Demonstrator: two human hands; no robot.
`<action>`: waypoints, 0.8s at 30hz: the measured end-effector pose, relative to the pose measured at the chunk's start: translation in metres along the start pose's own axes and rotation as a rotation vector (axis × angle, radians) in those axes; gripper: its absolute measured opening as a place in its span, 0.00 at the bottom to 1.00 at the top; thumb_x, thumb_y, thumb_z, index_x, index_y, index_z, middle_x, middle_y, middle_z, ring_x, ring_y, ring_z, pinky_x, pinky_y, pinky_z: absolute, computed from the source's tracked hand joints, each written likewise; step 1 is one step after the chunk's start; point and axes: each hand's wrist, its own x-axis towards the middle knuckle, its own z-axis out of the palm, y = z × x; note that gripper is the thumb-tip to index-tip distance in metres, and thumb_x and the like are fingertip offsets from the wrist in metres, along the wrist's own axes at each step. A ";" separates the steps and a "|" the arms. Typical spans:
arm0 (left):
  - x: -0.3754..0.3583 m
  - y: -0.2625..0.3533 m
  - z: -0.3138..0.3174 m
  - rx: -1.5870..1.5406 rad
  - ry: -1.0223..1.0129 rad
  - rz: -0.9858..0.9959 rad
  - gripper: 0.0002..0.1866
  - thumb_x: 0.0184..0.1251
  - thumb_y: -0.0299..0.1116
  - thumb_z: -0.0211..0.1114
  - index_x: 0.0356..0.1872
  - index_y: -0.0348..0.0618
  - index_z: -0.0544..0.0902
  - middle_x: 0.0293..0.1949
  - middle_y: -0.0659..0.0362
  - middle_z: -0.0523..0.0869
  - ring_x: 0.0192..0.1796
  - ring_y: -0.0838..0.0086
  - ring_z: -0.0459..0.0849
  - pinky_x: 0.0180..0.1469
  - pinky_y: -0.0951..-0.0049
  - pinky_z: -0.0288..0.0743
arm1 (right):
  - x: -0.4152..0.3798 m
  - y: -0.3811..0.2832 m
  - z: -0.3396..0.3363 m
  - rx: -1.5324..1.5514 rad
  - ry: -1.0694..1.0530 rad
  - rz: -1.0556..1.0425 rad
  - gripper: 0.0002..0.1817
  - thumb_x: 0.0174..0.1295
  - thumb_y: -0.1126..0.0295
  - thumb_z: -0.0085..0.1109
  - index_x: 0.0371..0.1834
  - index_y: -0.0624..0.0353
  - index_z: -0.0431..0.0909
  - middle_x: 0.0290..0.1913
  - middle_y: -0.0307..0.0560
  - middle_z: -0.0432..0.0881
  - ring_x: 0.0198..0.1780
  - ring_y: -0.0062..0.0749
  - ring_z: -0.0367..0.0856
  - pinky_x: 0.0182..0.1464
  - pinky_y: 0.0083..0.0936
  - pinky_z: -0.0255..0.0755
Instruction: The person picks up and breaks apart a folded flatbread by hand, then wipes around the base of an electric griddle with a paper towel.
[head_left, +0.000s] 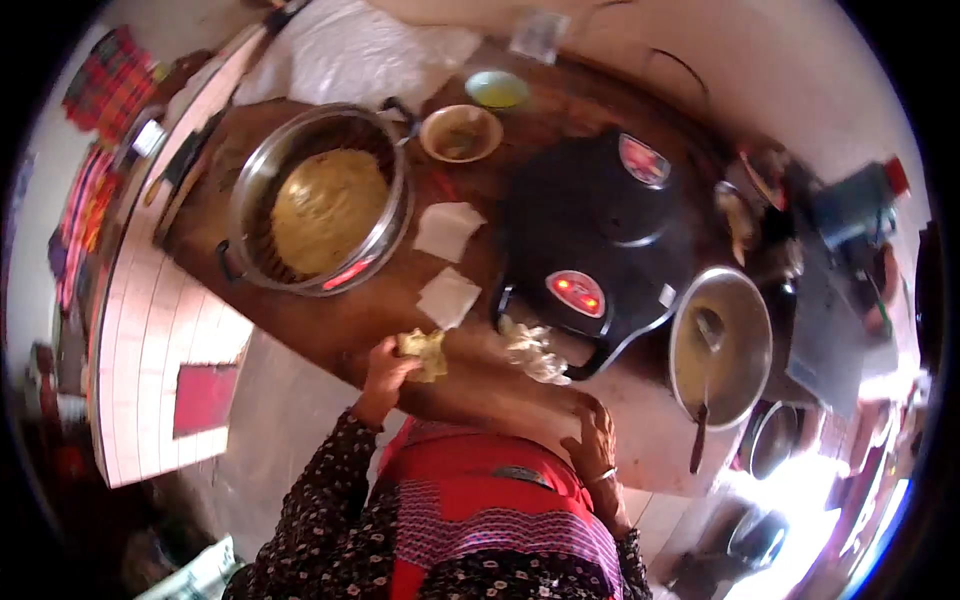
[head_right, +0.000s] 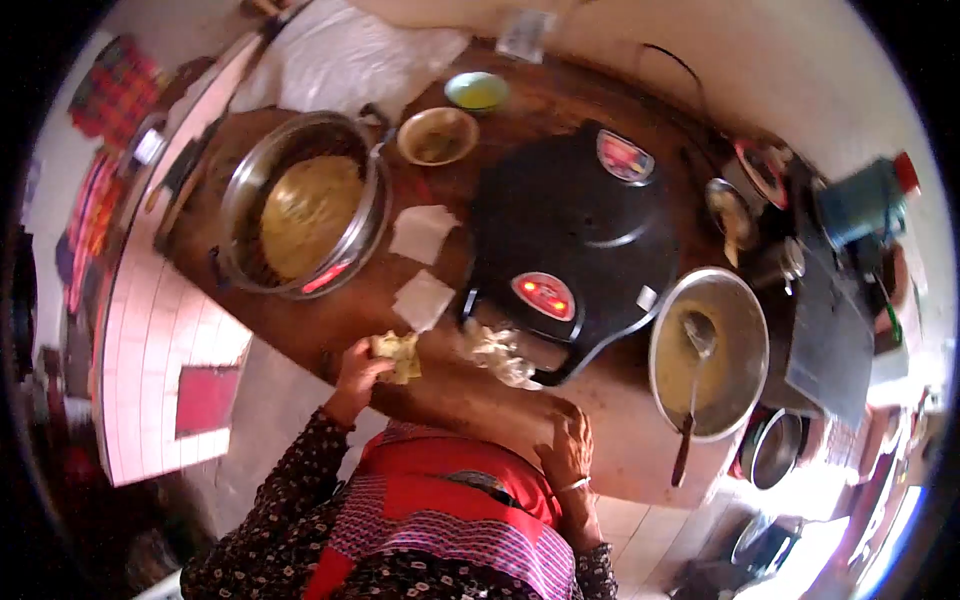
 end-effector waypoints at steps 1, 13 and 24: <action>-0.001 0.002 0.002 0.012 0.037 -0.008 0.17 0.46 0.22 0.66 0.41 0.34 0.80 0.36 0.61 0.83 0.37 0.79 0.80 0.38 0.75 0.77 | -0.001 0.005 0.006 0.018 -0.028 0.006 0.31 0.36 0.71 0.66 0.51 0.56 0.73 0.63 0.60 0.64 0.63 0.57 0.62 0.64 0.46 0.60; -0.006 -0.023 0.001 0.590 0.380 0.457 0.24 0.45 0.30 0.66 0.48 0.36 0.77 0.45 0.46 0.80 0.46 0.54 0.79 0.51 0.59 0.73 | 0.000 0.011 0.019 -0.144 -0.117 0.033 0.42 0.37 0.71 0.68 0.63 0.56 0.65 0.65 0.63 0.58 0.65 0.64 0.56 0.66 0.51 0.57; 0.014 -0.013 -0.043 0.463 0.479 0.416 0.17 0.52 0.27 0.65 0.45 0.35 0.77 0.40 0.49 0.79 0.40 0.62 0.79 0.44 0.64 0.73 | 0.007 0.014 0.021 -0.136 -0.070 -0.116 0.47 0.29 0.78 0.67 0.63 0.58 0.63 0.62 0.60 0.61 0.60 0.61 0.60 0.62 0.49 0.61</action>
